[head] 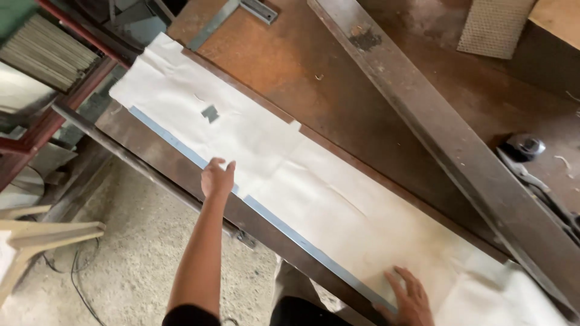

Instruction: Trimming excess protective white material from the edges of a metal piece using a hand knife.

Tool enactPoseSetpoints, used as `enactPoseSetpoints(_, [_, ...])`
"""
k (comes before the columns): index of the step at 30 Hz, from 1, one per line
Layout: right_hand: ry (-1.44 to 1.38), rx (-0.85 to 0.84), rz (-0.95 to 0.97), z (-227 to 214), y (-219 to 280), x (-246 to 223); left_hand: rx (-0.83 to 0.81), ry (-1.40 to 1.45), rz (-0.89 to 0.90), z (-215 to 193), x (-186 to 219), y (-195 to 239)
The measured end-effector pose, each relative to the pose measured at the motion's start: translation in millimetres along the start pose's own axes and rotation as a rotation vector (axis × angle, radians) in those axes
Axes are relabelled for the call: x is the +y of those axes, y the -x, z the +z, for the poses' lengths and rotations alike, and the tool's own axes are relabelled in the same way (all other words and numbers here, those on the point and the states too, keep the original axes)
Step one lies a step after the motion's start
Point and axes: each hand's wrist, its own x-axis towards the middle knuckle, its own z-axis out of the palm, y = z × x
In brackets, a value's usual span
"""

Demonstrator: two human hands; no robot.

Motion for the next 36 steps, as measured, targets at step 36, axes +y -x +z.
enactPoseSetpoints(36, [-0.184, 0.001, 0.397, -91, 28, -61, 0.058, 0.179, 0.259, 100, 1, -41])
